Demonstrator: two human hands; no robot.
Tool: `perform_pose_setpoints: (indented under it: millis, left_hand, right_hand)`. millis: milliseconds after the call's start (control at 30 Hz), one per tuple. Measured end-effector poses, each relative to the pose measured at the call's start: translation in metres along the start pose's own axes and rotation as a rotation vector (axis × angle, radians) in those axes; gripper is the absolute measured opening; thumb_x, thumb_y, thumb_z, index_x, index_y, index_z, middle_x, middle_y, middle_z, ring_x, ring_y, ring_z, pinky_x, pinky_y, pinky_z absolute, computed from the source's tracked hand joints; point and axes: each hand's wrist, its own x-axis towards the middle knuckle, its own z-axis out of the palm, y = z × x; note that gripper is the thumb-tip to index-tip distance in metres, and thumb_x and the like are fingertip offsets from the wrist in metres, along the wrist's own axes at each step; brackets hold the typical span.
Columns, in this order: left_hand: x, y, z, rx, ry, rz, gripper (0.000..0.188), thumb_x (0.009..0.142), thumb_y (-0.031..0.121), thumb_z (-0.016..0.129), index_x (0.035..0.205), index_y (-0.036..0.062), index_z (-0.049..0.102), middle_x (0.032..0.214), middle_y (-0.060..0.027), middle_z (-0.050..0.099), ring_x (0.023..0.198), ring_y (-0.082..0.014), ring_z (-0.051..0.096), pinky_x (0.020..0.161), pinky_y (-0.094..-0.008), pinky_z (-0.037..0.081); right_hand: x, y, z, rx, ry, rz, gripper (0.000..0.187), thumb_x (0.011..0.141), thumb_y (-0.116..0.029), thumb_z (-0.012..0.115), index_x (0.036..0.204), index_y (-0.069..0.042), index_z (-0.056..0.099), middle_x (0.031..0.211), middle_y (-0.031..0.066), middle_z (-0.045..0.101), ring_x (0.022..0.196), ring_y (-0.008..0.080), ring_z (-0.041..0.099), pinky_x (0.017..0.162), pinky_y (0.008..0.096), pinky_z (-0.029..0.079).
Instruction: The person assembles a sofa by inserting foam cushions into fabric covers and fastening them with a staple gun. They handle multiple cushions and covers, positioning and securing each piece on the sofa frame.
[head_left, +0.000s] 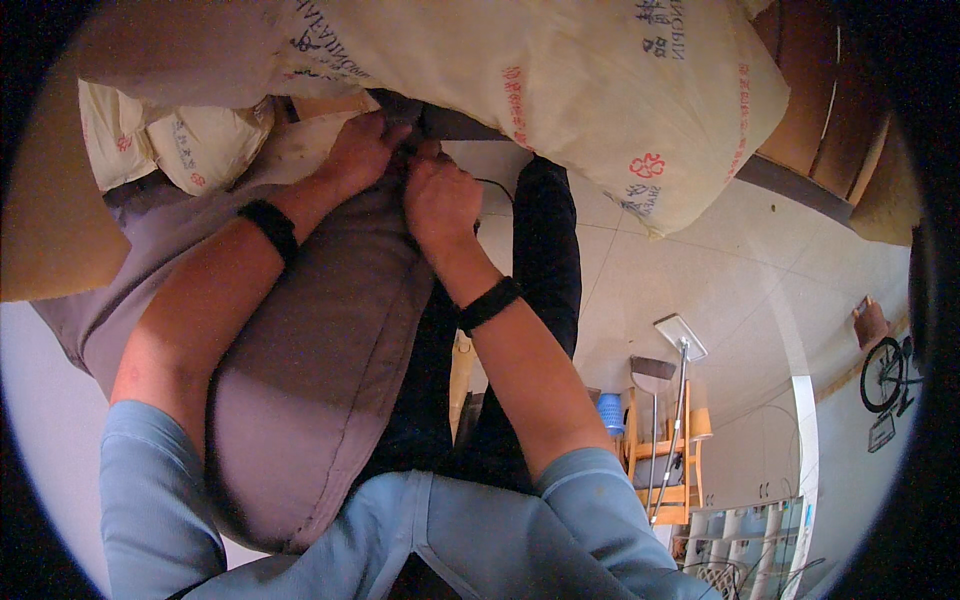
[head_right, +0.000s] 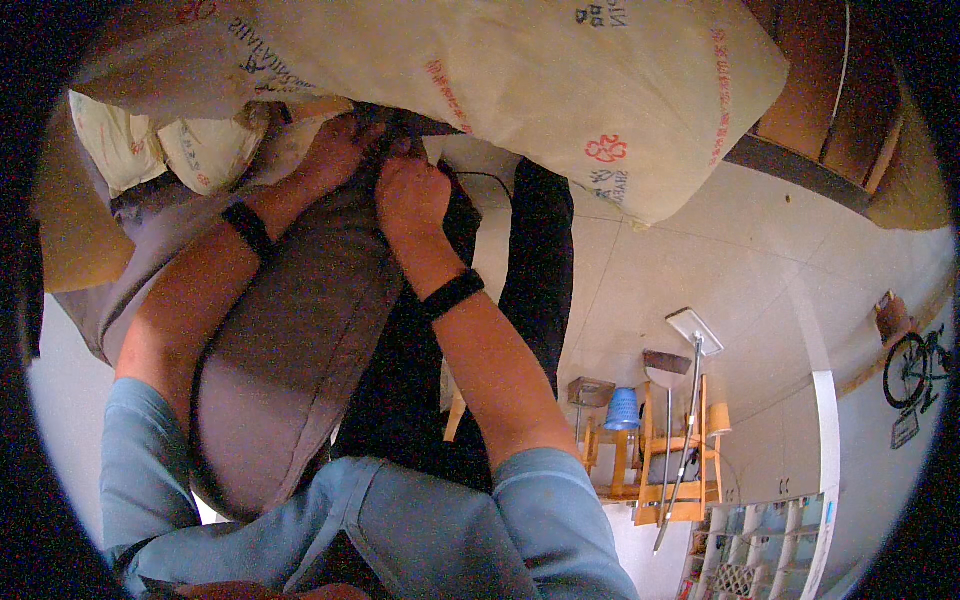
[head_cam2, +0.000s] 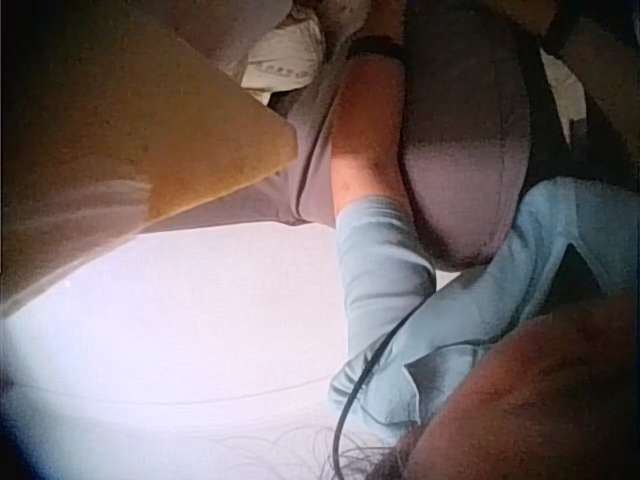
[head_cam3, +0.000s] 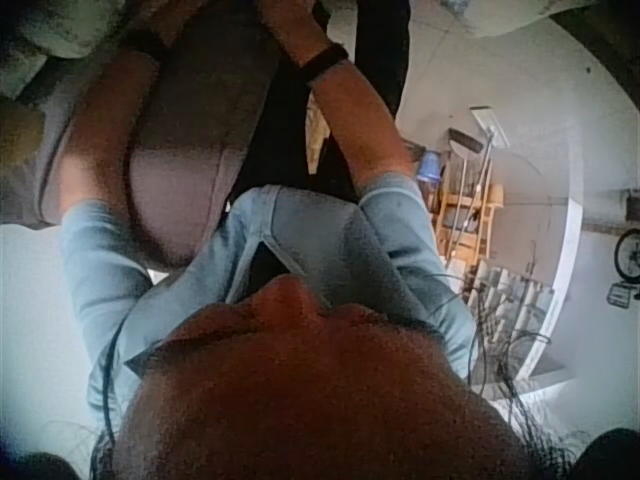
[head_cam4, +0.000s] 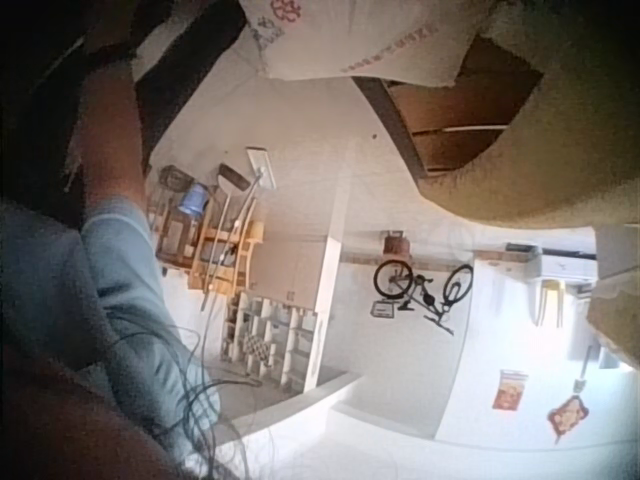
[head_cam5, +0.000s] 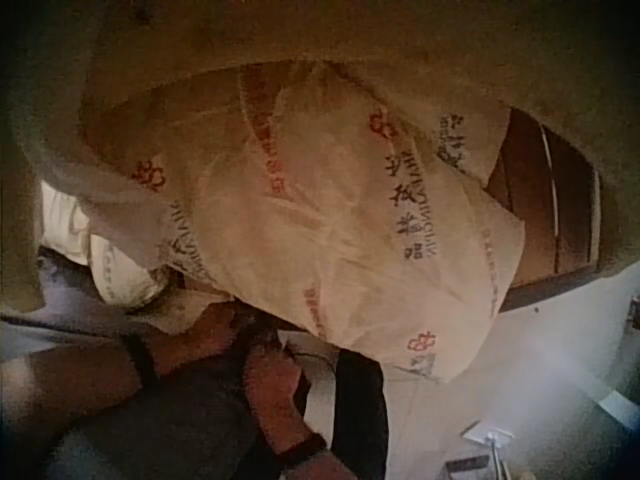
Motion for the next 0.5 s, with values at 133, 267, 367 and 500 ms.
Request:
perform_pose_setpoints:
  millis: [133,267,367,500]
  left_hand:
    - [0.0,-0.004,0.006,0.004,0.017,0.072,0.046,0.09,0.037,0.049,0.1,-0.0066,0.057,0.102,-0.0281,0.059,0.097,-0.0434,0.054,0.087,-0.0466,0.043]
    - [-0.003,0.0,0.004,0.084,0.052,0.129,0.043,0.09,0.035,0.05,0.098,-0.0065,0.058,0.1,-0.0272,0.059,0.096,-0.0429,0.055,0.086,-0.0462,0.043]
    - [0.0,-0.004,0.005,0.027,0.011,0.078,0.042,0.089,0.036,0.05,0.095,-0.0052,0.059,0.097,-0.0263,0.06,0.095,-0.0427,0.055,0.085,-0.0462,0.043]
    - [0.0,-0.002,0.004,-0.04,-0.011,0.054,0.044,0.089,0.038,0.049,0.094,-0.0034,0.06,0.096,-0.026,0.06,0.094,-0.0422,0.055,0.085,-0.0454,0.043]
  right_hand:
    - [0.003,0.002,0.01,0.018,0.006,0.017,0.017,0.084,-0.017,0.044,0.088,-0.005,0.055,0.075,0.0161,0.064,0.067,0.0311,0.065,0.057,0.0411,0.053]
    - [0.016,0.006,0.014,0.118,-0.102,0.129,0.024,0.087,-0.024,0.044,0.089,-0.005,0.058,0.082,0.0179,0.065,0.076,0.0352,0.064,0.066,0.0442,0.052]
    - [0.013,0.009,0.019,0.352,-0.106,0.198,0.031,0.088,-0.031,0.045,0.091,-0.004,0.06,0.087,0.0207,0.064,0.083,0.039,0.061,0.073,0.0459,0.049]
    - [0.007,0.011,0.019,0.626,-0.066,0.27,0.035,0.087,-0.035,0.048,0.095,-0.003,0.061,0.091,0.0249,0.061,0.089,0.0413,0.058,0.076,0.0463,0.047]
